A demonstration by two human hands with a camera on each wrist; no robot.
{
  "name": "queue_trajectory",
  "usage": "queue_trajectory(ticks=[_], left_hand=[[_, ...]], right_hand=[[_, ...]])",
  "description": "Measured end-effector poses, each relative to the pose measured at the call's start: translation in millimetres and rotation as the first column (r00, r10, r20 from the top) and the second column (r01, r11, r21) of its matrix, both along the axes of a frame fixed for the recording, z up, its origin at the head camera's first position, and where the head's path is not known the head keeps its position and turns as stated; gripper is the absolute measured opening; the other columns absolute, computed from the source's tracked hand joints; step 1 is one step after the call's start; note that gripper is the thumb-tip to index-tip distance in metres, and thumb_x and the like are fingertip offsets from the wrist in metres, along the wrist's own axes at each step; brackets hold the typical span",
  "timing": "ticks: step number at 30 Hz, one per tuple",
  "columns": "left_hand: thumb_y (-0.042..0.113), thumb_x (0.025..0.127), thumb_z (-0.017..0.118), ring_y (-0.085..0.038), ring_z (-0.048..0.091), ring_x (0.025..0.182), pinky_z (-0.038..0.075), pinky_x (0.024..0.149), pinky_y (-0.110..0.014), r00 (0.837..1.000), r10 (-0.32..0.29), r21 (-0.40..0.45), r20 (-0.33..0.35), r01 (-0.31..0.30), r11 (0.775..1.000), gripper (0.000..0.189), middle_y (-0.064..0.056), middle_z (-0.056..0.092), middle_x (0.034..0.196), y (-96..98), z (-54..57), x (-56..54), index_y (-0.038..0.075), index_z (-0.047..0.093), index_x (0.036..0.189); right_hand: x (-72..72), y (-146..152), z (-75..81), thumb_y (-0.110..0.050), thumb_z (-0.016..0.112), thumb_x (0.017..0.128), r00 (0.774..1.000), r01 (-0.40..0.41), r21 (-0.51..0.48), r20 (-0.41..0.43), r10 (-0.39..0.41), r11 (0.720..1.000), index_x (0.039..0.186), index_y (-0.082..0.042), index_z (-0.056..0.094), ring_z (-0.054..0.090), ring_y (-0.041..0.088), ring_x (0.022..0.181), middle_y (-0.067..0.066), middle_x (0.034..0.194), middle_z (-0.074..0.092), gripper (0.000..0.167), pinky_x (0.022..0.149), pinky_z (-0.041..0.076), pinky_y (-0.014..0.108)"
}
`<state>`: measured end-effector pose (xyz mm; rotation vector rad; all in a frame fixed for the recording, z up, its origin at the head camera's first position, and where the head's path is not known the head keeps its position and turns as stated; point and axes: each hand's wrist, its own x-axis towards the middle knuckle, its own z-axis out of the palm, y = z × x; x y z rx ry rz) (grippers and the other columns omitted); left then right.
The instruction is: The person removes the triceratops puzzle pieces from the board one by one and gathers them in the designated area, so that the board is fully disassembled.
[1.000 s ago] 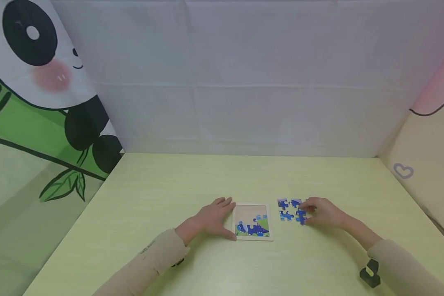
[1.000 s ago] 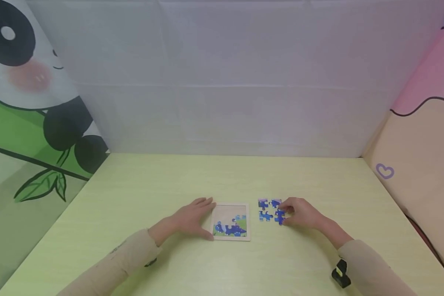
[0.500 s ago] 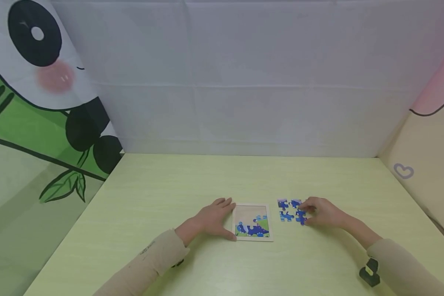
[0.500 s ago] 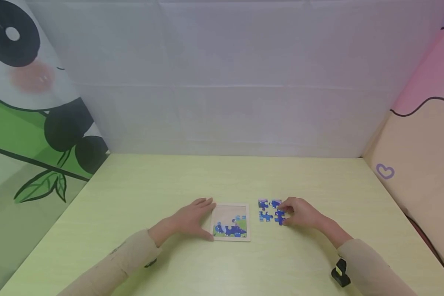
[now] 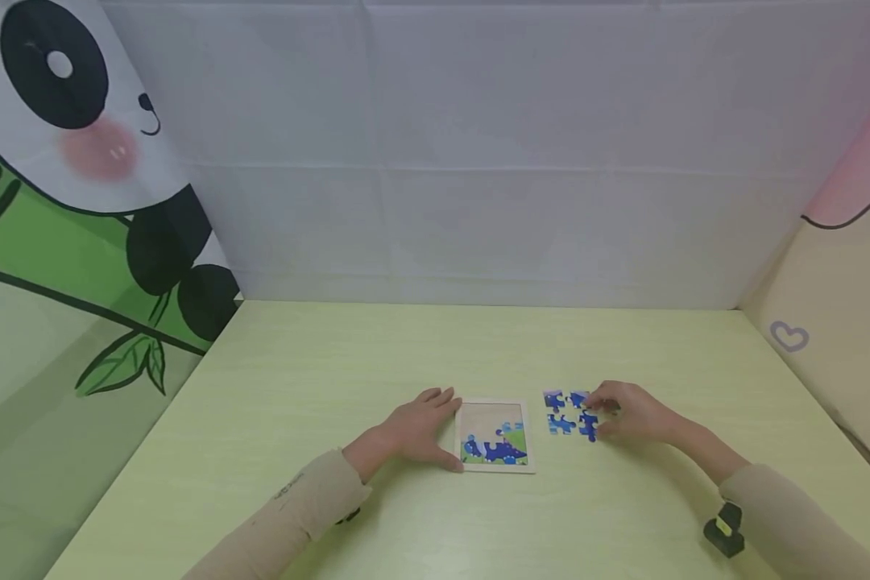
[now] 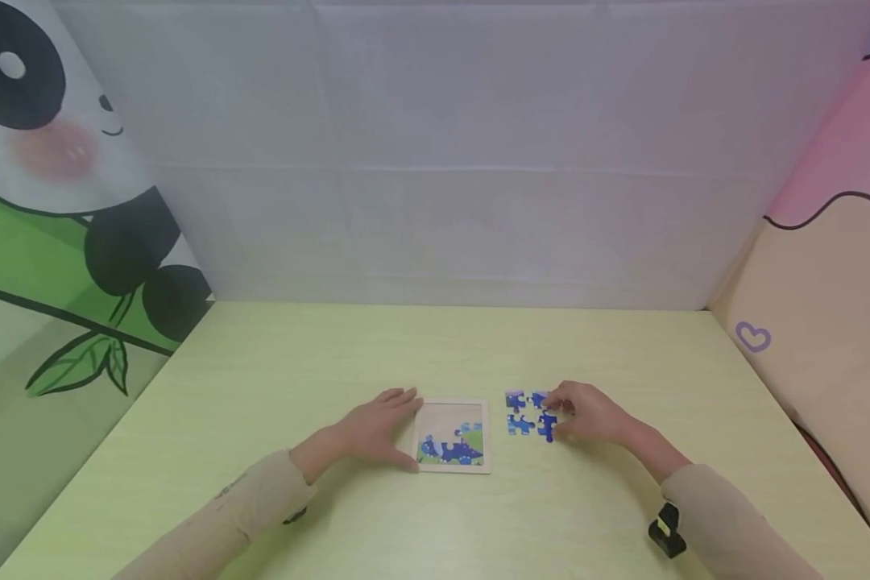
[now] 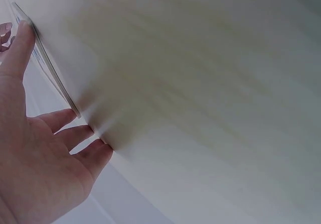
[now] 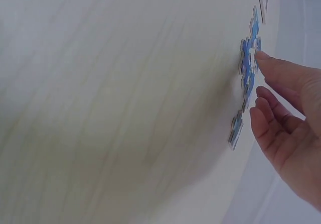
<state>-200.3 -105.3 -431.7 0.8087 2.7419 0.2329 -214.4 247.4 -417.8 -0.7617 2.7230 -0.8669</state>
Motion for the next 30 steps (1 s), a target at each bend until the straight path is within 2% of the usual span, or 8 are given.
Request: queue_trajectory(ticks=[3,10,15,22,30], left_hand=[[0.065,0.067,0.064,-0.027,0.017,0.136,0.03,0.104,-0.045,1.0,-0.001,-0.001,-0.006,0.001,1.0,0.1,-0.008,0.021,0.149,-0.1,-0.7,0.0,0.011,0.028,0.143],[0.065,0.067,0.064,-0.027,0.017,0.137,0.03,0.104,-0.045,1.0,-0.006,0.0,-0.005,0.006,1.0,0.1,-0.008,0.021,0.15,-0.1,0.6,1.0,0.011,0.028,0.143],[0.065,0.067,0.064,-0.028,0.017,0.136,0.03,0.103,-0.045,1.0,-0.013,0.008,-0.012,0.013,1.0,0.1,-0.009,0.021,0.149,-1.0,1.4,0.9,0.01,0.028,0.143],[0.063,0.068,0.065,-0.029,0.018,0.136,0.03,0.103,-0.046,1.0,-0.003,0.021,-0.005,0.003,1.0,0.099,-0.01,0.022,0.149,-0.2,3.7,-5.1,0.009,0.029,0.142],[0.063,0.068,0.065,-0.03,0.018,0.136,0.03,0.103,-0.046,1.0,0.015,0.022,-0.006,-0.015,1.0,0.099,-0.01,0.022,0.149,0.3,5.9,-11.5,0.008,0.029,0.142]], right_hand=[[-1.5,-6,0.5,-0.009,0.075,0.071,1.0,-0.003,0.0,-0.008,0.003,1.0,0.102,0.001,0.065,0.051,0.019,0.081,0.002,0.088,0.06,0.034,0.069,0.046,0.031],[-3.3,-26,-2.8,-0.018,0.075,0.073,0.997,-0.069,-0.006,-0.024,0.069,0.998,0.104,-0.001,0.064,0.054,0.019,0.084,0.001,0.091,0.061,0.037,0.07,0.048,0.03],[-2.5,-45,-4.3,-0.019,0.076,0.073,0.994,-0.101,-0.016,-0.035,0.1,0.995,0.107,0.0,0.063,0.054,0.02,0.085,0.002,0.092,0.061,0.041,0.072,0.048,0.032],[-10.0,-69,-8.0,-0.019,0.076,0.072,0.99,-0.136,0.021,-0.035,0.136,0.991,0.108,-0.004,0.064,0.053,0.015,0.086,-0.002,0.097,0.06,0.04,0.074,0.047,0.029],[-17.5,-89,-12.0,-0.018,0.076,0.071,0.986,-0.167,-0.007,0.006,0.167,0.986,0.108,-0.005,0.064,0.051,0.014,0.087,-0.001,0.098,0.06,0.041,0.078,0.046,0.031]])
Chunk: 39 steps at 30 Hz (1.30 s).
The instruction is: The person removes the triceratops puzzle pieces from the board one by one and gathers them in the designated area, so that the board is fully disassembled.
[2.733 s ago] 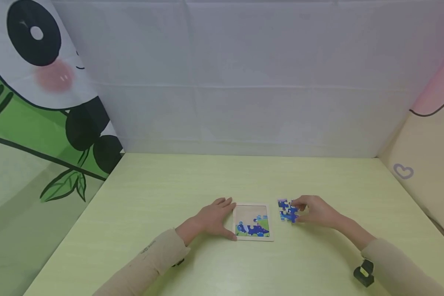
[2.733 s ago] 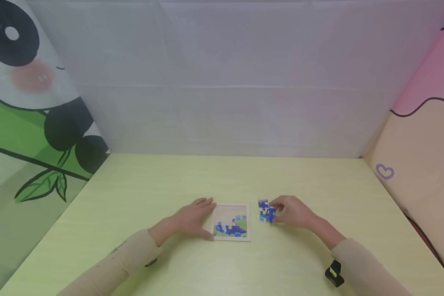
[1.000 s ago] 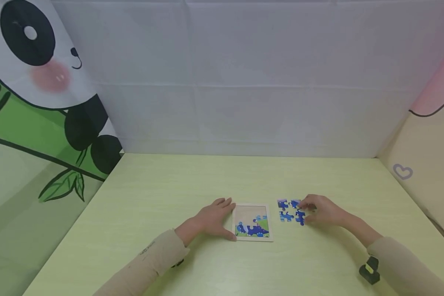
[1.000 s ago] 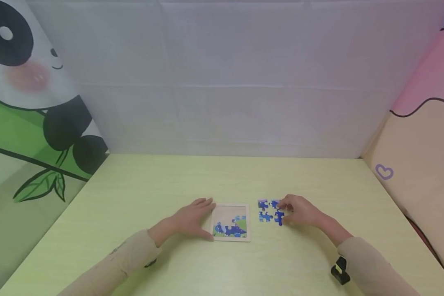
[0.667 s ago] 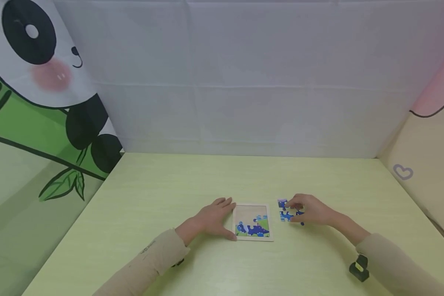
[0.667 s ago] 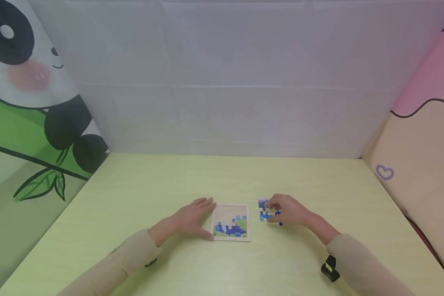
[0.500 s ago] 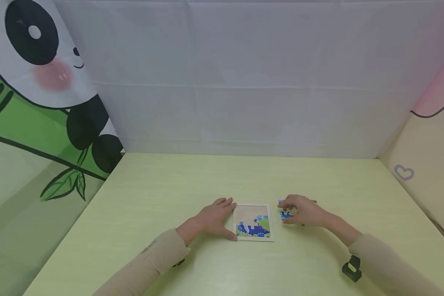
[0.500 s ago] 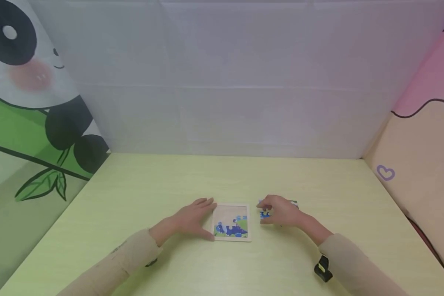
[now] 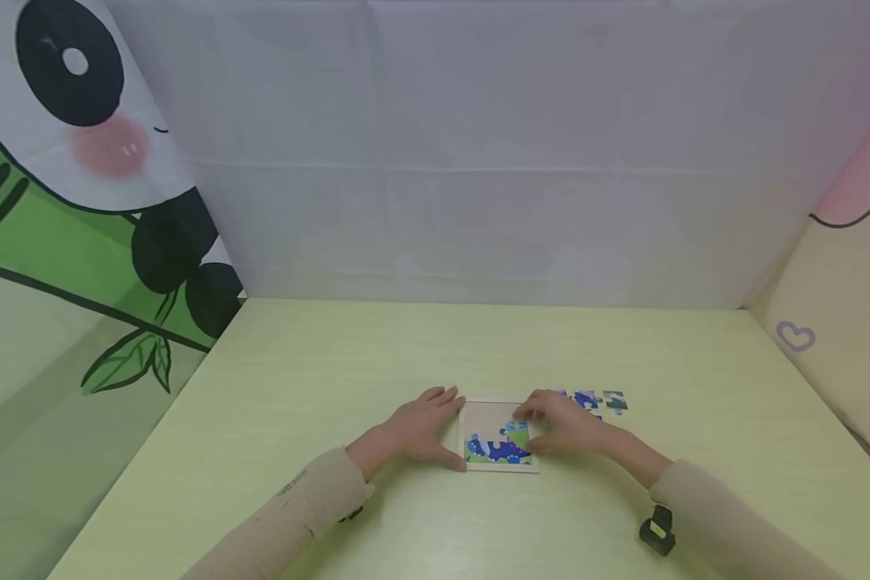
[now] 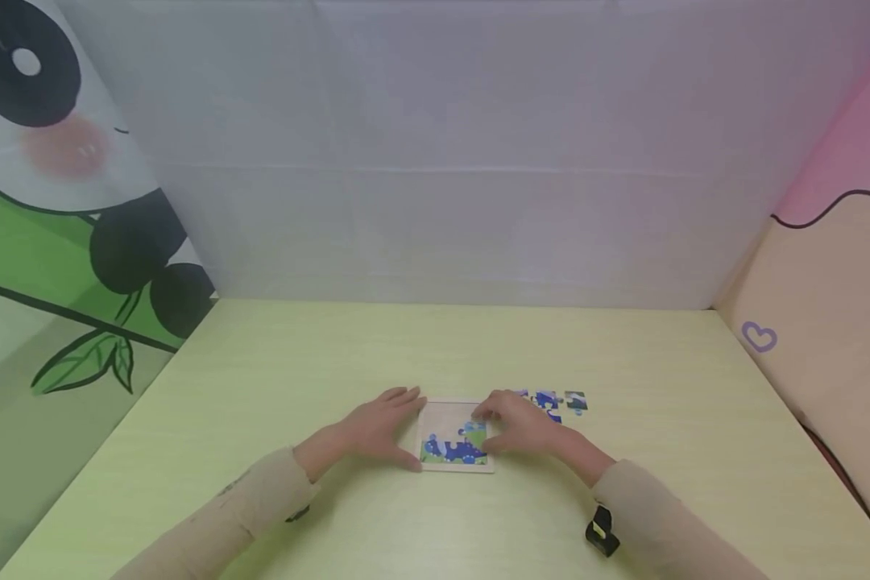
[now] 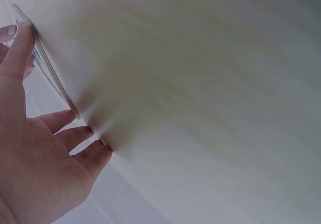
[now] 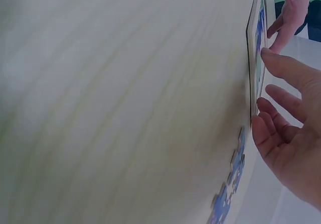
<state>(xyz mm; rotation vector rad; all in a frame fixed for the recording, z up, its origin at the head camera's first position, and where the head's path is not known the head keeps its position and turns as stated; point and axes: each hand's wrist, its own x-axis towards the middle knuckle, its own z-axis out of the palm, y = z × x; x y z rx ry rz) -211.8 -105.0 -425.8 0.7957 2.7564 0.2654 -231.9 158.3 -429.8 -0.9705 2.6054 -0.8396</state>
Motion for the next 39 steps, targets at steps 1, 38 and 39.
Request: queue_trajectory(ticks=[1,38,39], left_hand=[[0.063,0.068,0.065,-0.03,0.018,0.136,0.03,0.103,-0.046,1.0,0.0,0.001,0.0,0.0,1.0,0.099,-0.01,0.022,0.149,0.0,0.1,0.1,0.008,0.029,0.142],[0.061,0.062,0.072,-0.022,0.029,0.131,0.033,0.103,-0.035,0.999,-0.006,0.034,-0.049,0.008,0.999,0.099,-0.005,0.036,0.142,2.5,-6.7,-0.9,0.005,0.039,0.137],[0.061,0.062,0.072,-0.022,0.029,0.131,0.033,0.103,-0.035,0.999,-0.007,0.033,-0.048,0.008,0.999,0.099,-0.005,0.036,0.142,2.7,-6.4,-0.7,0.005,0.039,0.137]], right_hand=[[-0.1,-2,-1.2,-0.019,0.077,0.071,1.0,0.002,-0.002,0.008,-0.002,1.0,0.108,-0.005,0.064,0.051,0.013,0.088,-0.001,0.098,0.059,0.041,0.079,0.046,0.031],[0.8,-14,-4.4,-0.01,0.077,0.069,0.999,0.006,-0.008,0.05,-0.005,1.0,0.099,-0.005,0.063,0.049,0.012,0.079,-0.003,0.089,0.058,0.034,0.07,0.046,0.024],[0.5,-13,-4.4,-0.01,0.077,0.069,0.999,0.001,-0.009,0.045,-0.001,1.0,0.099,-0.005,0.064,0.05,0.012,0.078,-0.003,0.089,0.059,0.033,0.07,0.046,0.023]])
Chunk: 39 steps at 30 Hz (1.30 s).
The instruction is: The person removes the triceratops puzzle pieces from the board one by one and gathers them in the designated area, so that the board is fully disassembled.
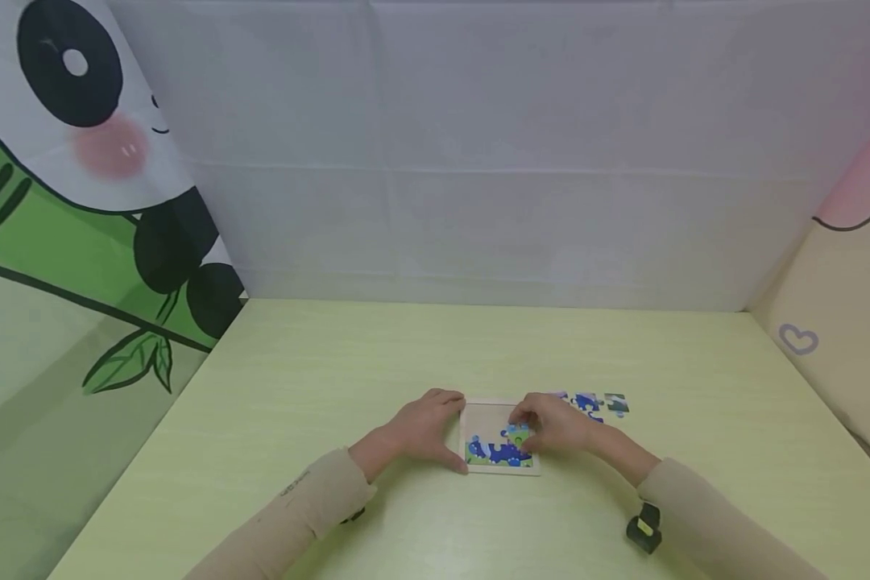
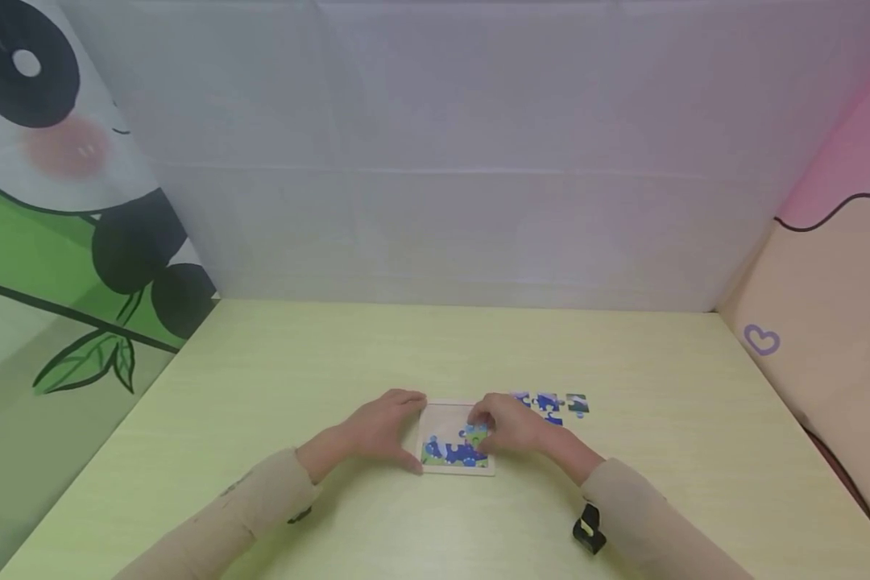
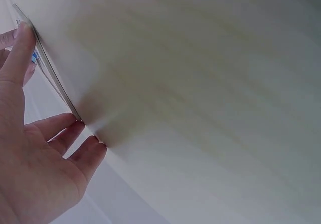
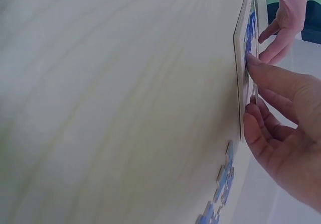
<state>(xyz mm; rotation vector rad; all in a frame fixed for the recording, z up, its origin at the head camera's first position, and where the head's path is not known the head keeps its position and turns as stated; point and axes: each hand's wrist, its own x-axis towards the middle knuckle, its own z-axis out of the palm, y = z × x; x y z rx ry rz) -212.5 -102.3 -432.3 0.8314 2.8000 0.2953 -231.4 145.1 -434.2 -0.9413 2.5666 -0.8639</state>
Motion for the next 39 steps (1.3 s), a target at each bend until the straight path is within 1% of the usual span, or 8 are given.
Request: queue_trajectory(ticks=[5,12,15,21,24,26,32,39], left_hand=[[0.061,0.061,0.072,-0.022,0.03,0.131,0.032,0.104,-0.035,1.0,0.002,-0.008,-0.003,-0.002,1.0,0.099,-0.005,0.037,0.142,0.2,0.8,0.8,0.006,0.039,0.137],[0.061,0.061,0.072,-0.022,0.03,0.13,0.033,0.103,-0.036,1.0,0.002,-0.007,-0.01,-0.002,1.0,0.099,-0.005,0.037,0.141,-0.1,0.6,0.5,0.005,0.04,0.136],[0.061,0.061,0.072,-0.023,0.031,0.13,0.034,0.102,-0.036,1.0,-0.005,-0.002,-0.015,0.005,1.0,0.099,-0.006,0.038,0.141,-0.5,-0.3,0.0,0.005,0.041,0.136],[0.061,0.061,0.073,-0.023,0.031,0.129,0.034,0.102,-0.036,1.0,-0.011,0.005,-0.017,0.011,1.0,0.099,-0.006,0.038,0.14,-1.3,-1.5,-0.5,0.004,0.041,0.135],[0.061,0.061,0.073,-0.023,0.031,0.129,0.034,0.102,-0.036,1.0,-0.011,-0.004,-0.022,0.011,1.0,0.099,-0.006,0.038,0.14,-1.4,-2.1,-0.5,0.004,0.041,0.135],[0.061,0.061,0.072,-0.023,0.031,0.129,0.034,0.102,-0.036,1.0,-0.012,-0.009,-0.024,0.011,1.0,0.098,-0.006,0.038,0.14,-1.4,-2.1,-0.5,0.004,0.041,0.135],[0.061,0.061,0.072,-0.024,0.031,0.129,0.034,0.102,-0.036,0.999,-0.018,-0.012,-0.027,0.018,1.0,0.099,-0.006,0.039,0.14,-1.1,-1.5,-0.6,0.003,0.041,0.135],[0.061,0.061,0.072,-0.023,0.03,0.13,0.033,0.103,-0.035,1.0,-0.009,-0.024,-0.019,0.008,1.0,0.099,-0.005,0.038,0.141,0.1,-0.1,0.5,0.005,0.041,0.136]], right_hand=[[-0.6,1,0.2,-0.012,0.078,0.069,0.999,-0.02,-0.007,-0.026,0.019,1.0,0.098,-0.003,0.066,0.051,0.012,0.076,-0.001,0.089,0.061,0.033,0.068,0.047,0.022],[2.1,0,2.1,-0.012,0.078,0.069,0.999,-0.006,0.006,-0.035,0.006,1.0,0.098,-0.003,0.067,0.05,0.012,0.075,-0.002,0.087,0.06,0.032,0.067,0.046,0.022],[2.9,1,3.5,-0.012,0.079,0.068,0.998,-0.016,-0.003,-0.053,0.016,1.0,0.097,-0.002,0.067,0.051,0.013,0.075,-0.001,0.087,0.06,0.033,0.066,0.047,0.022],[3.6,6,9.3,-0.012,0.077,0.069,0.999,-0.005,-0.021,-0.038,0.004,1.0,0.099,-0.003,0.067,0.051,0.013,0.079,-0.001,0.09,0.06,0.033,0.068,0.047,0.024],[3.9,11,12.1,-0.01,0.076,0.07,0.998,0.001,-0.011,-0.057,-0.002,1.0,0.101,-0.003,0.067,0.053,0.014,0.081,-0.001,0.09,0.061,0.033,0.071,0.048,0.027],[4.0,15,13.4,-0.01,0.075,0.071,0.996,-0.006,-0.003,-0.086,0.006,1.0,0.101,-0.002,0.067,0.054,0.014,0.082,0.0,0.09,0.061,0.032,0.071,0.049,0.028],[4.2,31,17.6,-0.006,0.074,0.071,0.986,-0.023,0.002,-0.166,0.023,1.0,0.099,0.001,0.066,0.056,0.017,0.079,0.002,0.088,0.06,0.03,0.068,0.049,0.029],[5.9,56,23.2,-0.005,0.073,0.072,0.986,0.013,0.012,-0.164,-0.011,1.0,0.099,-0.001,0.066,0.059,0.021,0.085,0.002,0.091,0.06,0.028,0.069,0.051,0.033]])
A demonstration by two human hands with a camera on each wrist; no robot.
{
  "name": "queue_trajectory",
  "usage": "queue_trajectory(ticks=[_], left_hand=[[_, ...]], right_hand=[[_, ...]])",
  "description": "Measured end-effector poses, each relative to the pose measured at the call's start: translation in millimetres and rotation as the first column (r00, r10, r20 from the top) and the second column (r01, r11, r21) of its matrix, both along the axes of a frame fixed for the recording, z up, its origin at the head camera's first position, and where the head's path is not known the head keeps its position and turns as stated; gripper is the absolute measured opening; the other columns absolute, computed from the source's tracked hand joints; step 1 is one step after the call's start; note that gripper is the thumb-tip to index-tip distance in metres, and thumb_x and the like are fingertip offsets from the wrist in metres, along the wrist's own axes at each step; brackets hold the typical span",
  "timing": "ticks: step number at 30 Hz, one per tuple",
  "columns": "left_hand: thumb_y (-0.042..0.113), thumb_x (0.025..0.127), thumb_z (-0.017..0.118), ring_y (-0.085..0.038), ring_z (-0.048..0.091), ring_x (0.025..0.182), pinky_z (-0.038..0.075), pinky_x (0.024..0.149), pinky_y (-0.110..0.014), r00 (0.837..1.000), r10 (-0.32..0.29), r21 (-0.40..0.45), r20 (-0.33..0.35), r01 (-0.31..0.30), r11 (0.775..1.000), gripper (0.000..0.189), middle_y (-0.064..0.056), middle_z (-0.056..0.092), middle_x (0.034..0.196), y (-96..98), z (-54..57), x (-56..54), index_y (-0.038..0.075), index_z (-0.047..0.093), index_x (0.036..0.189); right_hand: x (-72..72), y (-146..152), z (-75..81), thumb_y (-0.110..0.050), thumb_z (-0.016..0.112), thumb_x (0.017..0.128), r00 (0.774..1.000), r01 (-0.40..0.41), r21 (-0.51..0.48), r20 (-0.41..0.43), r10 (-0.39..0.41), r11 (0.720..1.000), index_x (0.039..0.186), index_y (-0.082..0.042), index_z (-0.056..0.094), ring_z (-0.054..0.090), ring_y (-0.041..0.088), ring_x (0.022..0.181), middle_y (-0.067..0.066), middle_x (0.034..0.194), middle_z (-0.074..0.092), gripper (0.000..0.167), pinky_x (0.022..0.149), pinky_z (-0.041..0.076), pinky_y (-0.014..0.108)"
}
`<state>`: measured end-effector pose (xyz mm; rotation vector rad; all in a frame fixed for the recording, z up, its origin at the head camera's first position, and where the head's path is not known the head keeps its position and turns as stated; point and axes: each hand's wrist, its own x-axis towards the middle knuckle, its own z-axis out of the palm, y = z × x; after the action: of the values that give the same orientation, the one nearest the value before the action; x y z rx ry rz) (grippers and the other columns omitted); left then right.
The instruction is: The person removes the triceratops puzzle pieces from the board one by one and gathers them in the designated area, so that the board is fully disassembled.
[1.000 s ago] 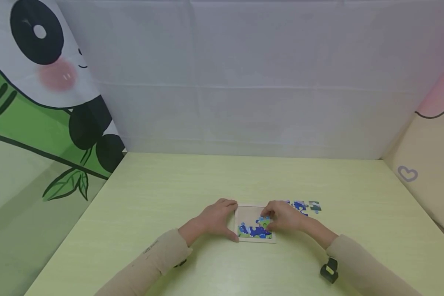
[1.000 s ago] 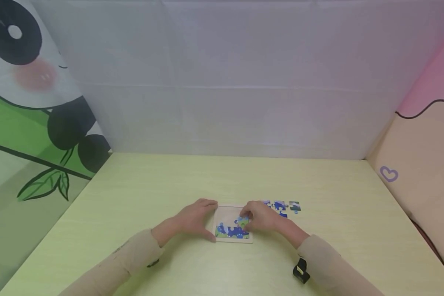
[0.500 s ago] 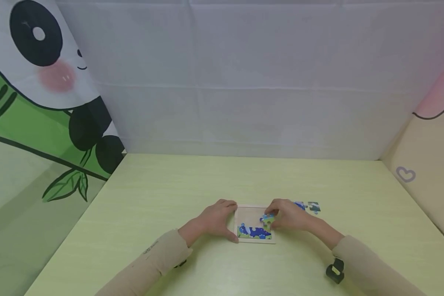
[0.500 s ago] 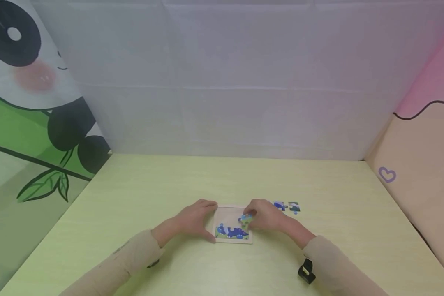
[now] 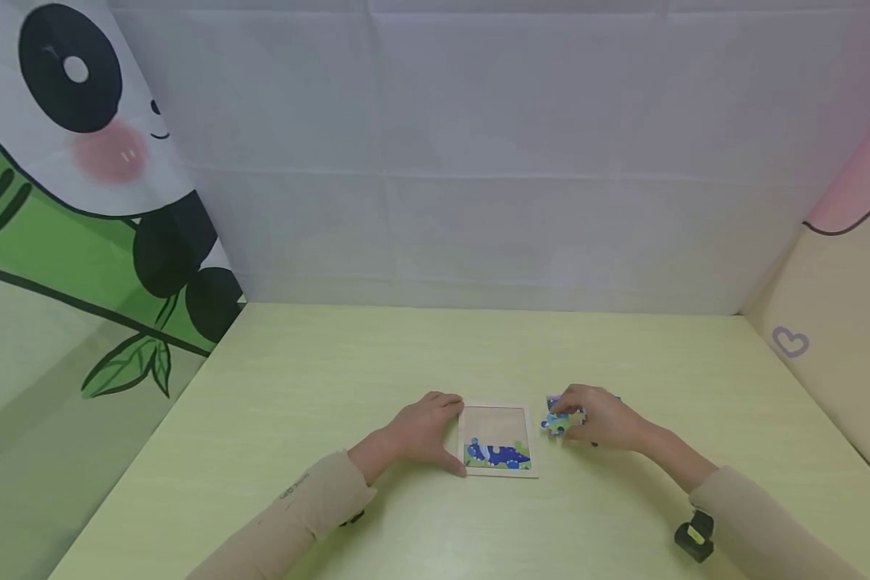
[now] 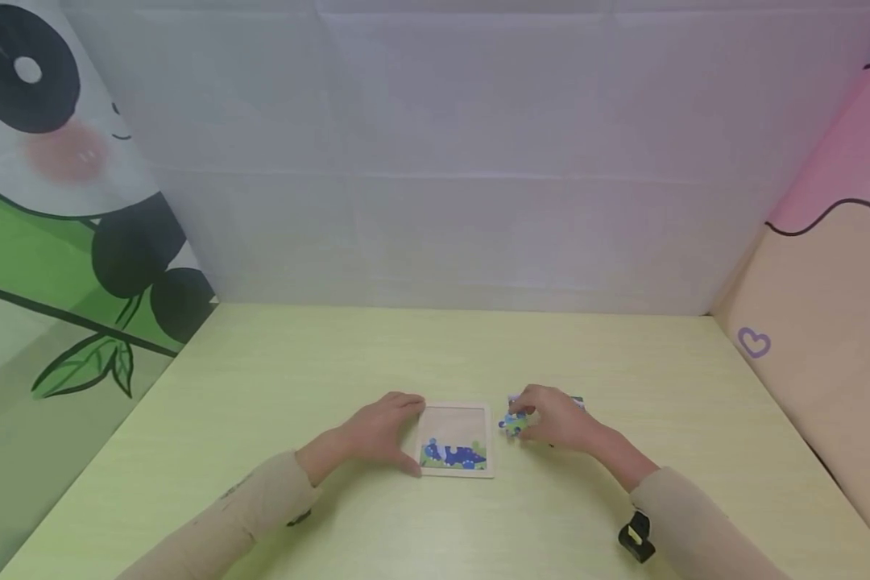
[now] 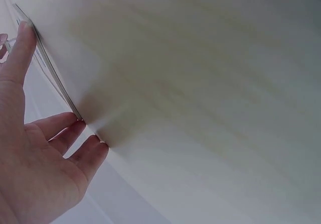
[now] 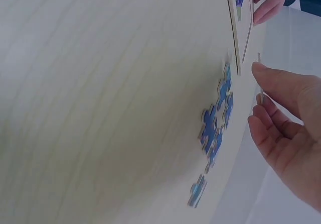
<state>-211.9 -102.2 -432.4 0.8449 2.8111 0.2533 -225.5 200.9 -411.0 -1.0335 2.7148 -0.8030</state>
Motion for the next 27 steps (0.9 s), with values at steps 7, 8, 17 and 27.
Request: queue_trajectory(ticks=[7,8,17,27], left_hand=[[0.062,0.061,0.072,-0.022,0.03,0.13,0.033,0.103,-0.035,1.0,0.001,-0.008,-0.011,-0.001,1.0,0.099,-0.005,0.037,0.141,-0.1,-1.5,-0.6,0.005,0.04,0.136],[0.062,0.061,0.072,-0.022,0.031,0.13,0.033,0.103,-0.035,1.0,0.0,-0.008,-0.012,0.0,1.0,0.099,-0.005,0.037,0.141,-0.2,-1.7,-0.6,0.005,0.04,0.136],[0.06,0.062,0.073,-0.024,0.032,0.129,0.034,0.102,-0.036,1.0,-0.008,0.01,-0.015,0.008,1.0,0.098,-0.007,0.039,0.14,-0.8,0.0,0.2,0.003,0.041,0.135],[0.061,0.061,0.073,-0.024,0.032,0.128,0.036,0.101,-0.036,1.0,-0.011,0.01,-0.019,0.011,1.0,0.099,-0.007,0.039,0.14,-0.7,-0.5,0.4,0.003,0.041,0.135]], right_hand=[[0.7,30,-1.4,-0.005,0.073,0.071,0.998,0.068,0.003,-0.002,-0.068,0.998,0.099,0.0,0.067,0.056,0.017,0.082,0.002,0.091,0.06,0.028,0.065,0.05,0.028],[1.2,34,-1.8,-0.005,0.073,0.071,0.997,0.075,0.002,-0.005,-0.075,0.997,0.099,0.0,0.067,0.056,0.017,0.082,0.003,0.092,0.061,0.029,0.065,0.05,0.028],[2.7,70,-11.7,-0.004,0.073,0.071,0.992,0.119,-0.03,-0.031,-0.119,0.993,0.097,0.003,0.065,0.058,0.023,0.082,0.006,0.09,0.062,0.028,0.063,0.051,0.026],[3.3,83,-18.2,-0.006,0.074,0.07,0.992,0.125,-0.029,-0.001,-0.125,0.992,0.095,0.003,0.066,0.057,0.023,0.083,0.009,0.092,0.062,0.028,0.064,0.05,0.026]])
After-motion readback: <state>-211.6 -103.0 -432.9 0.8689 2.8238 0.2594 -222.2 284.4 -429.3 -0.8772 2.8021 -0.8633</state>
